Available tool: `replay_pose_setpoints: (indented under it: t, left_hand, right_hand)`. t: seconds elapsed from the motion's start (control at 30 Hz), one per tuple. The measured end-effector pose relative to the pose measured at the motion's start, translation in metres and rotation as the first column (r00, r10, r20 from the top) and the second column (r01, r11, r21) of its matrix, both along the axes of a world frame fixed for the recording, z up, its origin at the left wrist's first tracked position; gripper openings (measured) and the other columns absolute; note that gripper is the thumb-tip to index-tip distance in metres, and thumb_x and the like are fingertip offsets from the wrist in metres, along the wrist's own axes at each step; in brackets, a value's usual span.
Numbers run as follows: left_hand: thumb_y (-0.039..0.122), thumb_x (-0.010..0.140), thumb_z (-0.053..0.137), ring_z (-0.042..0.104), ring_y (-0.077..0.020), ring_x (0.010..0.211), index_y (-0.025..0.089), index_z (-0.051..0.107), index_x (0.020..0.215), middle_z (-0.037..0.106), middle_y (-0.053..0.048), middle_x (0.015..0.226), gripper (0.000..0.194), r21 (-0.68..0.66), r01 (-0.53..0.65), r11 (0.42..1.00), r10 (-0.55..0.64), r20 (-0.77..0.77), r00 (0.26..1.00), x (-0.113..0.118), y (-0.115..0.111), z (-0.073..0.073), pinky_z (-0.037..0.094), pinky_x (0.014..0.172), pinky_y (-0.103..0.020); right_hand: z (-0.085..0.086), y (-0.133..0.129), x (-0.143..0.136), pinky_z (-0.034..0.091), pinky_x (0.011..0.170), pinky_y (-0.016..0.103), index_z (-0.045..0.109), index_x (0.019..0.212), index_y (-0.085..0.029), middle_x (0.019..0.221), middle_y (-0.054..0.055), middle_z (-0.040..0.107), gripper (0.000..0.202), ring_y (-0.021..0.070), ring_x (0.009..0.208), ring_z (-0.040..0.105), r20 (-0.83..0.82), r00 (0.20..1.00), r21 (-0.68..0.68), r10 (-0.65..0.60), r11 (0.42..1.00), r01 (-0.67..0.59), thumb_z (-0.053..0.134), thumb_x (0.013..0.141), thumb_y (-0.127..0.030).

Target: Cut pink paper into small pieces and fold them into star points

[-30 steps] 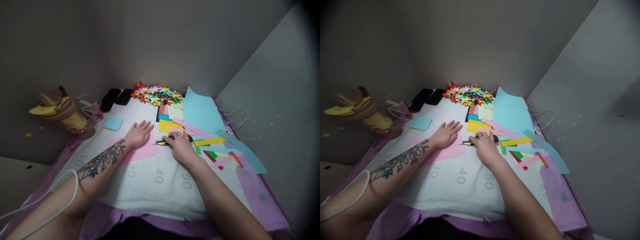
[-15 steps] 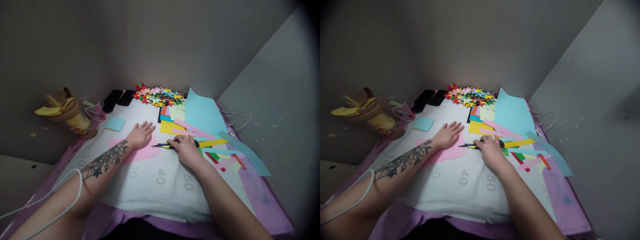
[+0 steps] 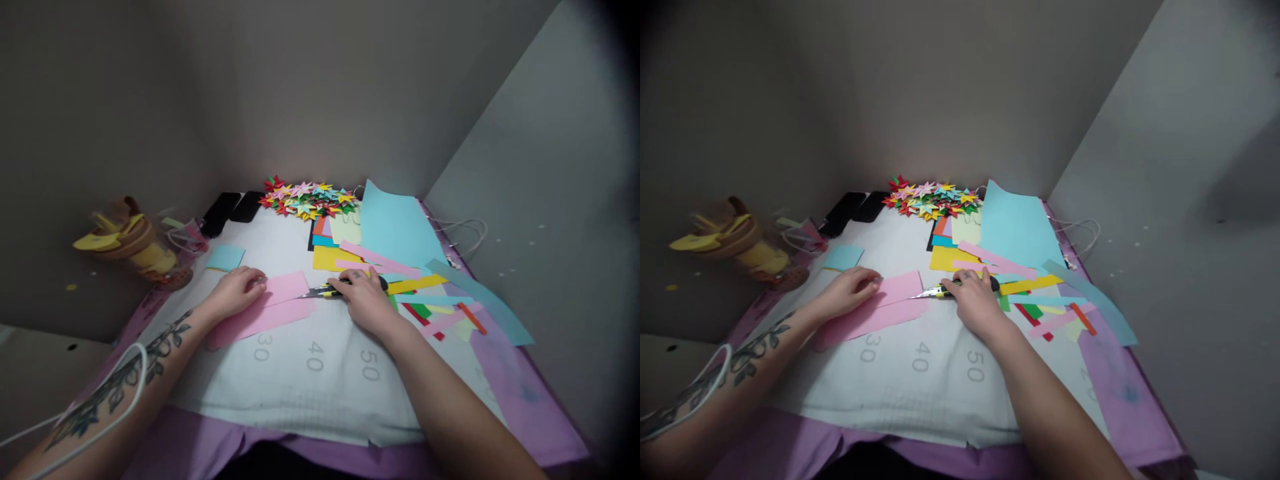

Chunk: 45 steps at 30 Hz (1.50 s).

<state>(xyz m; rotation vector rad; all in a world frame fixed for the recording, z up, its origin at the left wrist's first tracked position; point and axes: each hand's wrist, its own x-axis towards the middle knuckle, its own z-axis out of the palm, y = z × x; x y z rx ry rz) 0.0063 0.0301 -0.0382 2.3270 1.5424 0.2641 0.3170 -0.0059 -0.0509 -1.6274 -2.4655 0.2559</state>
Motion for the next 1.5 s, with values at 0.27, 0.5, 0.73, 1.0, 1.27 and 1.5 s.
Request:
replay_pose_setpoints:
  t: [0.27,0.5,0.73,1.0,1.27,1.5]
  left_hand:
    - [0.056,0.079,0.055,0.051,-0.0281,0.118,0.019,0.042,0.136,0.050,-0.013,0.135,0.069,-0.184,0.116,0.976,-0.125,-0.040,0.991,0.000,-0.034,0.020,0.043,0.096,-0.037]
    - [0.050,0.070,0.065,0.038,-0.0334,0.129,0.024,0.022,0.148,0.037,-0.014,0.145,0.093,-0.088,0.088,0.992,-0.109,-0.271,0.957,-0.003,-0.056,0.013,0.036,0.101,-0.044]
    - [0.051,0.070,0.064,0.052,-0.0324,0.107,0.023,0.032,0.145,0.053,-0.014,0.123,0.086,-0.097,-0.032,0.995,-0.004,-0.343,0.939,0.007,-0.070,0.023,0.042,0.090,-0.044]
    - [0.047,0.077,0.058,0.051,-0.0299,0.106,0.023,0.046,0.133,0.053,-0.013,0.120,0.061,-0.062,-0.139,0.988,0.115,-0.298,0.948,0.018,-0.074,0.015,0.043,0.088,-0.040]
    - [0.053,0.080,0.055,0.050,-0.0305,0.107,0.021,0.054,0.124,0.054,-0.013,0.118,0.054,0.064,-0.116,0.991,0.130,-0.293,0.947,0.024,-0.051,0.003,0.044,0.088,-0.041]
    - [0.046,0.094,0.031,0.044,-0.0308,0.124,0.022,0.060,0.120,0.050,-0.013,0.133,0.046,0.148,0.044,0.988,-0.007,-0.240,0.971,0.039,-0.009,0.011,0.035,0.101,-0.050]
  right_hand:
    - [0.002,-0.001,0.010,0.006,0.109,0.060,0.060,0.121,-0.031,0.113,0.007,0.057,0.057,0.0217,0.113,0.048,-0.094,0.992,-0.041,0.086,0.995,-0.090,0.041,0.079,0.002]
    - [0.003,-0.001,0.010,0.008,0.109,0.061,0.061,0.120,-0.032,0.111,0.007,0.057,0.056,0.0213,0.110,0.049,-0.076,0.993,-0.059,0.086,0.994,-0.091,0.041,0.079,0.002]
    - [0.003,-0.001,0.010,0.011,0.108,0.063,0.062,0.120,-0.030,0.110,0.008,0.058,0.054,0.0228,0.111,0.049,-0.067,0.994,-0.046,0.084,0.995,-0.087,0.040,0.081,0.001]
    - [-0.004,0.001,0.008,0.010,0.108,0.064,0.061,0.121,-0.031,0.112,0.008,0.059,0.055,0.0231,0.111,0.049,-0.065,0.993,-0.015,0.096,0.995,-0.098,0.042,0.081,0.000]
    - [-0.018,0.026,0.008,0.011,0.107,0.064,0.058,0.126,-0.030,0.124,0.010,0.056,0.056,0.0258,0.118,0.046,-0.018,1.000,0.078,0.016,0.997,-0.014,0.041,0.081,-0.001]
    - [-0.021,0.030,0.007,0.010,0.105,0.066,0.056,0.128,-0.029,0.127,0.010,0.055,0.060,0.0250,0.119,0.044,0.016,1.000,0.090,0.014,0.996,-0.016,0.038,0.080,0.001]
